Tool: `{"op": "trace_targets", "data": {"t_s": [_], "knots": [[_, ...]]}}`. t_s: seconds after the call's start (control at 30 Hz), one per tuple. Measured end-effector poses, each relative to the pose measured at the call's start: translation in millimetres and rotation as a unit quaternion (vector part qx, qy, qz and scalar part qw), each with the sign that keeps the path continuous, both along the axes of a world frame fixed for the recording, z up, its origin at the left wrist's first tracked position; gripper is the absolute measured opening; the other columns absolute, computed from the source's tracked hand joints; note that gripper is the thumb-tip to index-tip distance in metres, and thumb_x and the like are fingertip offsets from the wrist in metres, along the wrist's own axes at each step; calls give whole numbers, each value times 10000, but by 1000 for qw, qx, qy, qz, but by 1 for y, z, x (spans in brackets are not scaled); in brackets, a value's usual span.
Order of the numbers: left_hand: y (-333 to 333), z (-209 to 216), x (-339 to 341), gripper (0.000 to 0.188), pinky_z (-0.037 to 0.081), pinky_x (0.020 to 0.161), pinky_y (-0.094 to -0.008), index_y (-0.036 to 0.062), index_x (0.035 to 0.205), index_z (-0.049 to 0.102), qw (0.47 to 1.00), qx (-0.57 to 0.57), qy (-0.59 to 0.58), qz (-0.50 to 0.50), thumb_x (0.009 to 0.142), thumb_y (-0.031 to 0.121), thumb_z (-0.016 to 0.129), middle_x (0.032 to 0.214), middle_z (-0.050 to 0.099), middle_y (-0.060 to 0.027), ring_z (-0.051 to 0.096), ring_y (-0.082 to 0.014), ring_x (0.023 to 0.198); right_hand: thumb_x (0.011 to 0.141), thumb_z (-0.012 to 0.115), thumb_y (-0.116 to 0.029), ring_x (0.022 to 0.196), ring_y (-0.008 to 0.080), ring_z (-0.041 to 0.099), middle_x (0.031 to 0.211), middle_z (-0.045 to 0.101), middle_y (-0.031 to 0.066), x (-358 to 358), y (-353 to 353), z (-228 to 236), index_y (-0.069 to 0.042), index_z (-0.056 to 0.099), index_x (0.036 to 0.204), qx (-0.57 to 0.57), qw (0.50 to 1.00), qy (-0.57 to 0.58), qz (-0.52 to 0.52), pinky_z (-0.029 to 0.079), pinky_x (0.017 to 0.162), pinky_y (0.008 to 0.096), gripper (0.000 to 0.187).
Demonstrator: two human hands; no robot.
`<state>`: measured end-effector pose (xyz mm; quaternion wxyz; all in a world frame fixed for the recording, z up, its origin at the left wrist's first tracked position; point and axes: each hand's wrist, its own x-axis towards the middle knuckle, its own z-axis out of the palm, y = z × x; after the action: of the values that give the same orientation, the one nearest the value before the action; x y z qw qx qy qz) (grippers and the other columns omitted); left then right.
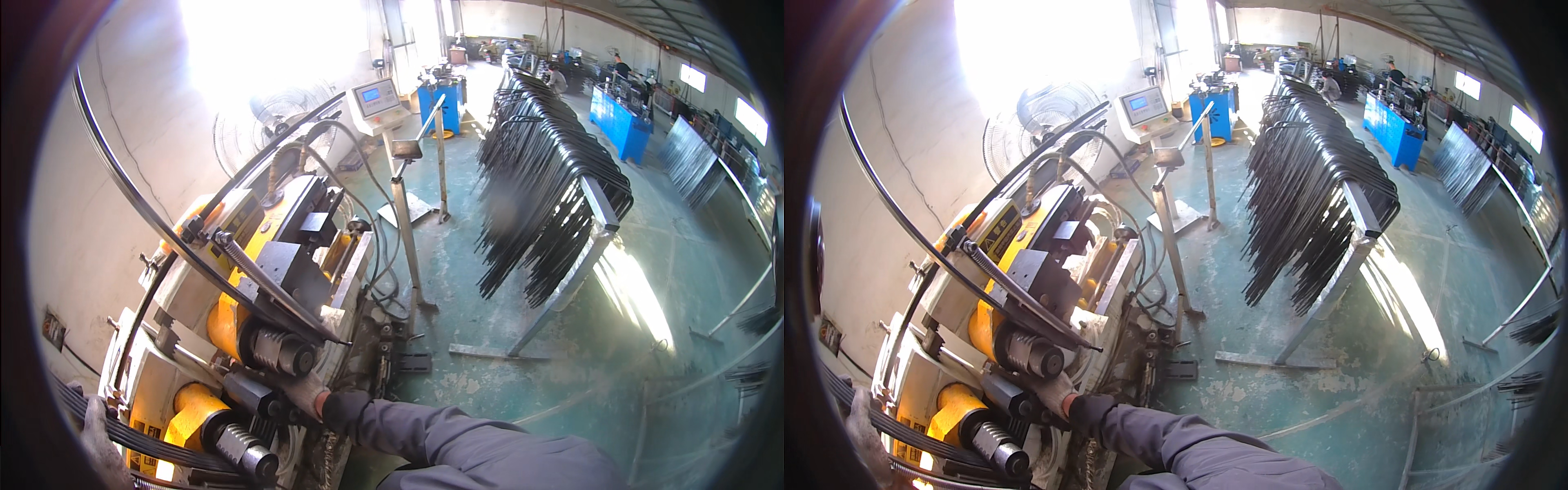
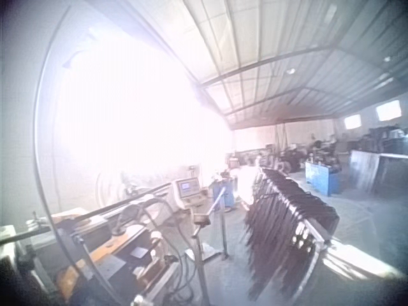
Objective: The person repeatedly picks up bundles of long metal rods, feeds them into a bending machine, and collects the bent rods. The person stacks the finished bent rods on a nearby rack.
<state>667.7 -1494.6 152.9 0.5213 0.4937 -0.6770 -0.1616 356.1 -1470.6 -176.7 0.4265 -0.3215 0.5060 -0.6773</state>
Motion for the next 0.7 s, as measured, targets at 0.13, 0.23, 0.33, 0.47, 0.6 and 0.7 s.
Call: {"op": "trace_targets", "data": {"t_s": [0.13, 0.23, 0.33, 0.47, 0.6, 0.7], "knots": [[14, 3, -2, 389, 541, 811, -292, -58, 1056, 764, 994, 41, 63, 73, 1168, 304, 678, 894, 688, -82, 659, -152, 829, 1059, 805, -433, 1247, 260, 765, 1298, 817, 140, 9, -18, -27, -73, 778, 1418, -31, 993, 112, -20, 590, 1053, 421, 509], [26, 10, 4, 296, 582, 819, -299, -41, 1201, 736, 997, 5, -32, 64, 1134, 247, 721, 937, 705, -65, 700, -139, 869, 1107, 731, -325, 1203, 275, 779, 1261, 824, 130, 11, -23, -44, -58, 795, 1353, -30, 993, 115, -22, 592, 1042, 413, 368], [37, 14, 6, 380, 660, 863, -331, -9, 1399, 650, 999, 18, 15, -46, 1084, 171, 764, 1015, 749, -114, 779, -201, 944, 1080, 749, -145, 1090, 223, 793, 1188, 834, 94, 7, -18, -52, -28, 798, 1305, -59, 993, -89, 59, 598, 951, 370, 258], [47, 21, 3, 361, 665, 981, -399, 2, 1377, 668, 996, 54, 32, -59, 1043, 102, 764, 1094, 795, -143, 808, -259, 1051, 1012, 805, -57, 1006, 167, 776, 1120, 826, 72, 6, -16, -57, -4, 797, 1257, -68, 993, -88, 25, 588, 874, 349, 251], [52, 27, 1, 384, 627, 1030, -417, 34, 1372, 694, 997, 67, -34, -38, 1019, 156, 788, 1134, 790, -119, 791, -251, 1078, 986, 847, -45, 1018, 193, 775, 1138, 818, 72, 10, -23, -66, -15, 775, 1260, -104, 990, -93, 15, 589, 868, 369, 285], [56, 26, -2, 388, 639, 996, -400, 40, 1378, 677, 997, 74, -3, -29, 1025, 145, 796, 1115, 783, -98, 781, -236, 1051, 993, 841, -62, 1016, 192, 769, 1123, 815, 68, 10, -24, -70, -15, 787, 1209, -161, 987, 13, -7, 581, 884, 372, 228]]}}
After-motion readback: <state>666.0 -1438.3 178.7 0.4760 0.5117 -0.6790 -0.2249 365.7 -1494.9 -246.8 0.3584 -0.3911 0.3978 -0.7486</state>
